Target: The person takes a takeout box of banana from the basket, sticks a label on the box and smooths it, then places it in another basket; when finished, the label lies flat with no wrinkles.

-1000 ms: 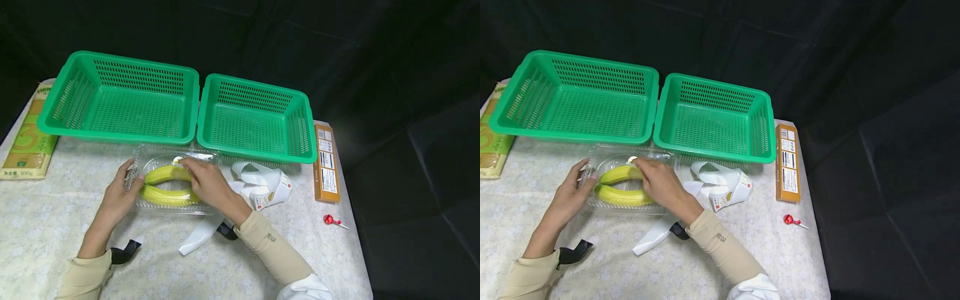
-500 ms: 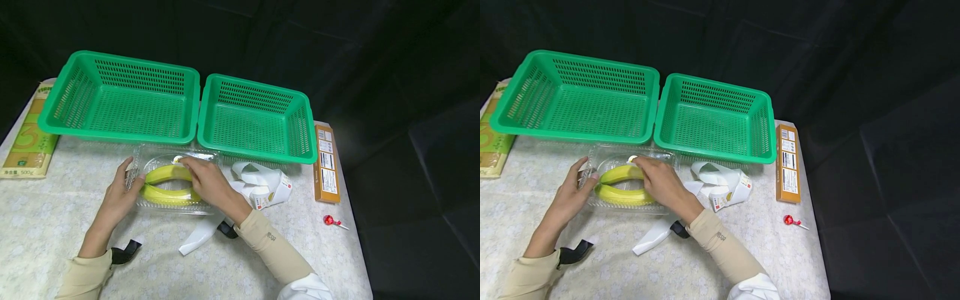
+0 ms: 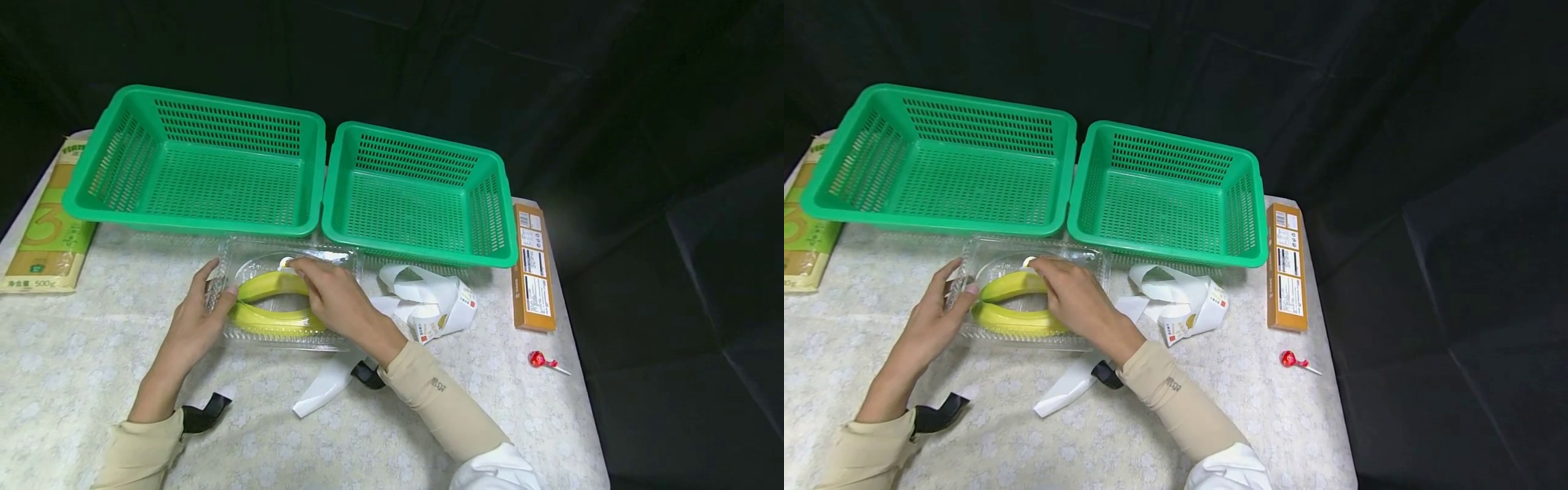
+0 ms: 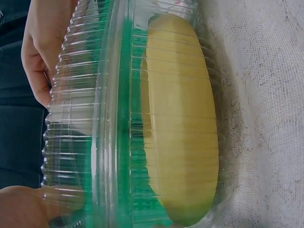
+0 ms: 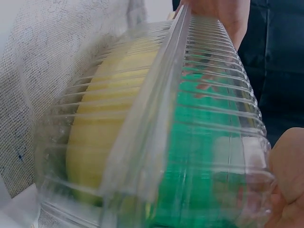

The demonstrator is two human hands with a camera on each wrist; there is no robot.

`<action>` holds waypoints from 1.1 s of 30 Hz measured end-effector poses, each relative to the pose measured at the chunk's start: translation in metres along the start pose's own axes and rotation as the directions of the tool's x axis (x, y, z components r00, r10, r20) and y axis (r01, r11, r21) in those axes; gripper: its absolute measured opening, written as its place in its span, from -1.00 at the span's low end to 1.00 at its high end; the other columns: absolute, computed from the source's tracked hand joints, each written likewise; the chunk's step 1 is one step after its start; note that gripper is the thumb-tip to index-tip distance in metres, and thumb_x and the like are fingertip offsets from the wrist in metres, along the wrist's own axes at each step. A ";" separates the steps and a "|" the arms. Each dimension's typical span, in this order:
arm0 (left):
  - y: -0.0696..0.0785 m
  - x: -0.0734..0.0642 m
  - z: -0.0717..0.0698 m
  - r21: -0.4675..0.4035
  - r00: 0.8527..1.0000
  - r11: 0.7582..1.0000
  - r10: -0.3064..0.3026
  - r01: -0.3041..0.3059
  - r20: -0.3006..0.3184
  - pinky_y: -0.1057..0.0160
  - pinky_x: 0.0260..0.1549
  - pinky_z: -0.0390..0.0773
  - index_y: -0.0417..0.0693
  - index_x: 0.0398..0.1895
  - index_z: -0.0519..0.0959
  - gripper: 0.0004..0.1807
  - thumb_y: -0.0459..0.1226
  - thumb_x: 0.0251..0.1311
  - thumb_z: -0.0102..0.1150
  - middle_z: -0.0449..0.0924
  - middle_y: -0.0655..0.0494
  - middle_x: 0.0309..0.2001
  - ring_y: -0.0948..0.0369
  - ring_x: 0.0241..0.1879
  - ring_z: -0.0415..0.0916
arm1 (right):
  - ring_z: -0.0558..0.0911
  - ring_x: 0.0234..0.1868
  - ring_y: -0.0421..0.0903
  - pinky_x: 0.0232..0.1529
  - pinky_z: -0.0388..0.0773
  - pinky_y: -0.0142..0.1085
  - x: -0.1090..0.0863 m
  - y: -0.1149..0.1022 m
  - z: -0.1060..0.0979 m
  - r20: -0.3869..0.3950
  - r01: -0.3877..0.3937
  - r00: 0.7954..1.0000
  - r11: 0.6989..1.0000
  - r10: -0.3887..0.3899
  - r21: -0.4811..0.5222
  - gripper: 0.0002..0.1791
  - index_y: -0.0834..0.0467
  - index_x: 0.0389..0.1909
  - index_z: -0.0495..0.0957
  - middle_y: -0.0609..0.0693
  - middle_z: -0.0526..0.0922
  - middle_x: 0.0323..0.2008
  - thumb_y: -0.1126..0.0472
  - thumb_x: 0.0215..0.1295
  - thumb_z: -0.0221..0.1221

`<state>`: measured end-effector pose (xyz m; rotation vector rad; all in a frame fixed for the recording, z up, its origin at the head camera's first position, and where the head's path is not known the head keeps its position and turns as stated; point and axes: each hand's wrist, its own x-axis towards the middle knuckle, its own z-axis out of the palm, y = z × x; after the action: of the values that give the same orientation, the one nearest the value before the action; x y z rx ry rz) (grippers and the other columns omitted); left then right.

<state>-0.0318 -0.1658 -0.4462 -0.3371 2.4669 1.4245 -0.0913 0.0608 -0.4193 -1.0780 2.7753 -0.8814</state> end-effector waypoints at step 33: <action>-0.001 0.001 0.000 0.007 1.000 1.000 0.013 -0.013 -0.014 -0.63 0.23 0.07 0.02 0.65 -0.23 -0.21 0.07 0.54 -0.24 -0.06 -0.56 0.51 -0.54 0.46 -0.06 | 0.52 0.39 0.05 0.44 0.39 -0.17 0.005 -0.001 0.002 0.073 -0.028 0.997 0.995 0.035 -0.096 -0.65 0.19 0.19 0.54 0.10 0.56 0.32 0.40 0.45 0.03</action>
<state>-0.0320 -0.1661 -0.4476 -0.3316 2.4892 1.4236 -0.0938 0.0560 -0.4199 -1.0532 2.7892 -0.6974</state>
